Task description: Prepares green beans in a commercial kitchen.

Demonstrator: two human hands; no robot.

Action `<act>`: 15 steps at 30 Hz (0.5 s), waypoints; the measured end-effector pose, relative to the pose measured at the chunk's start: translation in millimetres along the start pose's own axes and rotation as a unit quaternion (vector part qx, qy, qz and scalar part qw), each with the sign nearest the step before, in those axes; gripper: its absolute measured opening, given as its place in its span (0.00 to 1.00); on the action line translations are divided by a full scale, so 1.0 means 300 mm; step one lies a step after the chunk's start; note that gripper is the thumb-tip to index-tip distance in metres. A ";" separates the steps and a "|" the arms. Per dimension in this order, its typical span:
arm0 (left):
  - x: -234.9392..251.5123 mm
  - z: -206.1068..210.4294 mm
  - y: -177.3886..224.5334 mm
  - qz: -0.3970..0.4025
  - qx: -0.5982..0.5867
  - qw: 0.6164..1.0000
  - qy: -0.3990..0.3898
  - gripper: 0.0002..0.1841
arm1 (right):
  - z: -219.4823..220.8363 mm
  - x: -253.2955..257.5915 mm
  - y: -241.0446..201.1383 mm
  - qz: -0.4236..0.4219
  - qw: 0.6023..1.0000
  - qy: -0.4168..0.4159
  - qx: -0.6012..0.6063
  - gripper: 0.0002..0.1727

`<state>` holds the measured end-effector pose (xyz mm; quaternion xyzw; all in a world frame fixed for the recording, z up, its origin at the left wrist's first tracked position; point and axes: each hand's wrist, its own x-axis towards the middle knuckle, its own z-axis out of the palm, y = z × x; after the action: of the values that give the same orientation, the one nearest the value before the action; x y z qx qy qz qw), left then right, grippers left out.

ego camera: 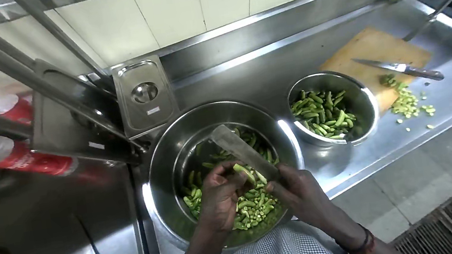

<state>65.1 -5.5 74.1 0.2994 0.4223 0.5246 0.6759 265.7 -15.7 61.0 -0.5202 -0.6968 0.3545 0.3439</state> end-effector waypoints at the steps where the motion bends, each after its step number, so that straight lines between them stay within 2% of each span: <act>1: 0.001 0.000 -0.002 -0.019 -0.021 1.000 0.003 0.09 | 0.003 0.000 -0.002 0.006 1.000 -0.003 -0.009 0.23; 5: -0.004 0.016 -0.020 -0.051 -0.027 0.998 0.005 0.10 | 0.022 -0.003 -0.025 0.012 0.999 0.002 -0.039 0.27; 8: -0.011 0.031 -0.024 -0.057 -0.017 0.998 -0.009 0.10 | 0.036 -0.002 -0.025 -0.006 0.998 0.018 -0.066 0.23; 15: -0.002 0.019 -0.030 -0.028 -0.025 0.999 0.025 0.14 | 0.033 -0.005 -0.004 -0.009 0.996 -0.004 -0.085 0.27</act>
<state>74.2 -8.2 69.3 0.2572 0.4342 0.5230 0.6868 256.9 -18.7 56.8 -0.5399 -0.7304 0.2929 0.2986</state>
